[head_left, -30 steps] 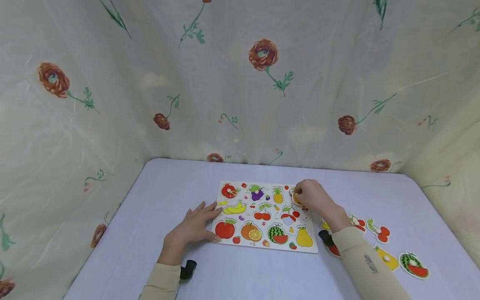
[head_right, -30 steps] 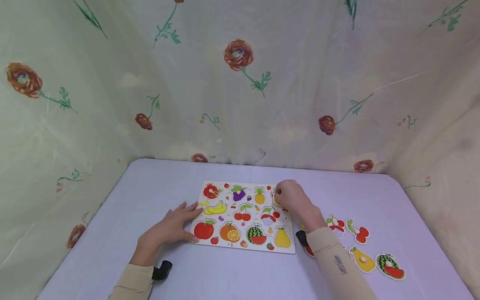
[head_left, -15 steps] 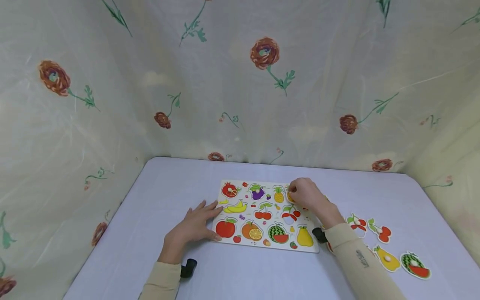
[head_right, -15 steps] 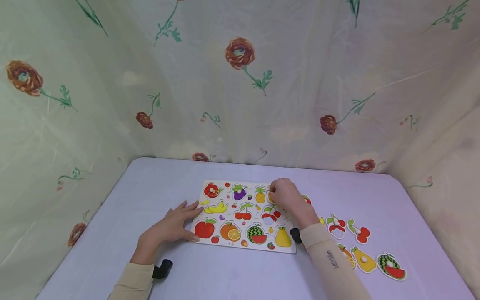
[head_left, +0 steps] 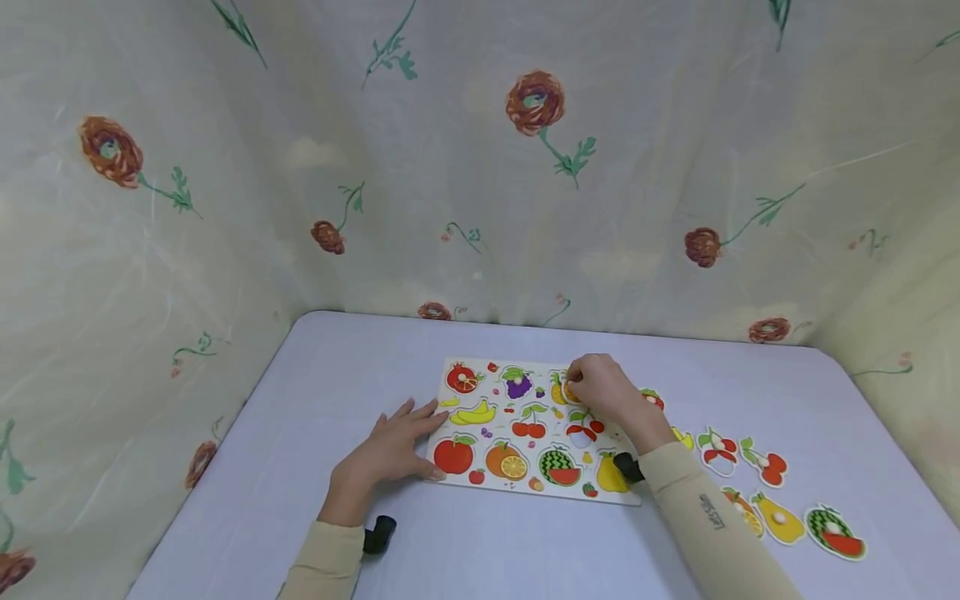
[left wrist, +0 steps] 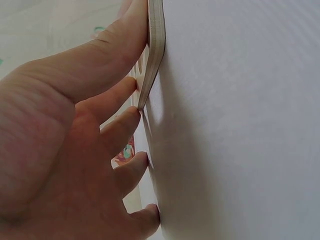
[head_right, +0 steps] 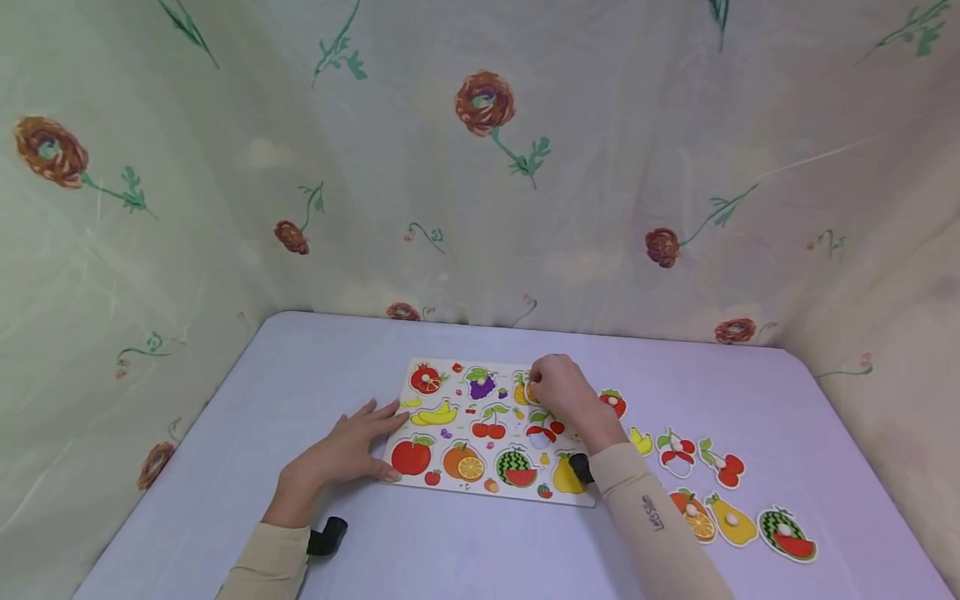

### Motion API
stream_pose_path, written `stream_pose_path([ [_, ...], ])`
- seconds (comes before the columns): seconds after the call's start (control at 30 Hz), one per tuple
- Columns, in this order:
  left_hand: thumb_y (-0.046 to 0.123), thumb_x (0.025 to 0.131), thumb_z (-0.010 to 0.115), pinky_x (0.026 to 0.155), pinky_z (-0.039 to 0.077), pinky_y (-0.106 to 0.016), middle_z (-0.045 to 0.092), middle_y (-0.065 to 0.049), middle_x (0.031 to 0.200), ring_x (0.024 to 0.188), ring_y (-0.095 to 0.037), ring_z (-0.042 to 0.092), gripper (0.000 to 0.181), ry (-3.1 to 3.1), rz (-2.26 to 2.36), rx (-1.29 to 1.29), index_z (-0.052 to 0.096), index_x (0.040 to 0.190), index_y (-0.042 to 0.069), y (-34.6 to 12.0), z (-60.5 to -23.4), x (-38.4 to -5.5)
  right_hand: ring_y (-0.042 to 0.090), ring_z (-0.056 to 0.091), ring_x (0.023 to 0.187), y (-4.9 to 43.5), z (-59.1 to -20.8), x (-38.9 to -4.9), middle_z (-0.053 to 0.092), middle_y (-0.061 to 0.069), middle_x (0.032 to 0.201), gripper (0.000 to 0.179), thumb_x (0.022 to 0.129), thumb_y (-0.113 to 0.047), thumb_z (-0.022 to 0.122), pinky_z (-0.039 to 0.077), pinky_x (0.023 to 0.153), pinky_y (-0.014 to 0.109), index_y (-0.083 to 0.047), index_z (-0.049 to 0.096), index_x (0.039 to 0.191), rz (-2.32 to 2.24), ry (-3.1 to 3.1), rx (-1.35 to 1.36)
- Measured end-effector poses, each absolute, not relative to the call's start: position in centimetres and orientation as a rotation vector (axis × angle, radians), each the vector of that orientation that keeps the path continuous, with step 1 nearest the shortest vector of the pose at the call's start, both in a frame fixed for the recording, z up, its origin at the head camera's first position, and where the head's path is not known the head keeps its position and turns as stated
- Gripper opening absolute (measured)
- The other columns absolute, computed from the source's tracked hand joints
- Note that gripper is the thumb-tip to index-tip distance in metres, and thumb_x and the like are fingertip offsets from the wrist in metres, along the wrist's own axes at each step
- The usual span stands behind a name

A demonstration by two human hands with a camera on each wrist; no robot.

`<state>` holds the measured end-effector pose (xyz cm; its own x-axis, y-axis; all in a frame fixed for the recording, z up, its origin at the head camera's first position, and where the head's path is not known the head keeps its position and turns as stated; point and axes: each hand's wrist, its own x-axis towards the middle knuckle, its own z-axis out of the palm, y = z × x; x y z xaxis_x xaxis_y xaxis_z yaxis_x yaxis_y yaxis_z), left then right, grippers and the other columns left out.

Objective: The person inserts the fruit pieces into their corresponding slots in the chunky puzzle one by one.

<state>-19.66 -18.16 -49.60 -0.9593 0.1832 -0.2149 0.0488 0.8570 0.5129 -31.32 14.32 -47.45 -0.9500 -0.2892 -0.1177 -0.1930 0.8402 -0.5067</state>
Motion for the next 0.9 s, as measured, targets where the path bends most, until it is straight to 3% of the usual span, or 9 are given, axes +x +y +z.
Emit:
stream_pose_path([
  [0.37, 0.034, 0.071, 0.088, 0.123, 0.009, -0.065, 0.032, 0.0, 0.164, 0.155, -0.034, 0.014, 0.089, 2.775, 0.749, 0.179, 0.045, 0.15, 0.028, -18.2, -49.6, -19.8, 0.023, 0.058, 0.089, 13.4, -47.6, -31.6, 0.069, 0.015, 0.112, 0.018, 0.094, -0.013, 0.061, 0.051, 0.068, 0.027, -0.003, 0.074, 0.103, -0.729, 2.84, -0.374],
  [0.9, 0.035, 0.072, 0.088, 0.122, 0.009, -0.066, 0.032, 0.0, 0.164, 0.156, -0.033, 0.013, 0.089, 2.771, 0.755, 0.183, 0.046, 0.149, 0.028, -18.3, -49.5, -19.7, 0.022, 0.058, 0.083, 12.6, -47.8, -31.7, 0.069, 0.013, 0.102, 0.016, 0.093, -0.012, 0.061, 0.049, 0.064, 0.025, -0.004, 0.074, 0.098, -0.711, 2.848, -0.428],
])
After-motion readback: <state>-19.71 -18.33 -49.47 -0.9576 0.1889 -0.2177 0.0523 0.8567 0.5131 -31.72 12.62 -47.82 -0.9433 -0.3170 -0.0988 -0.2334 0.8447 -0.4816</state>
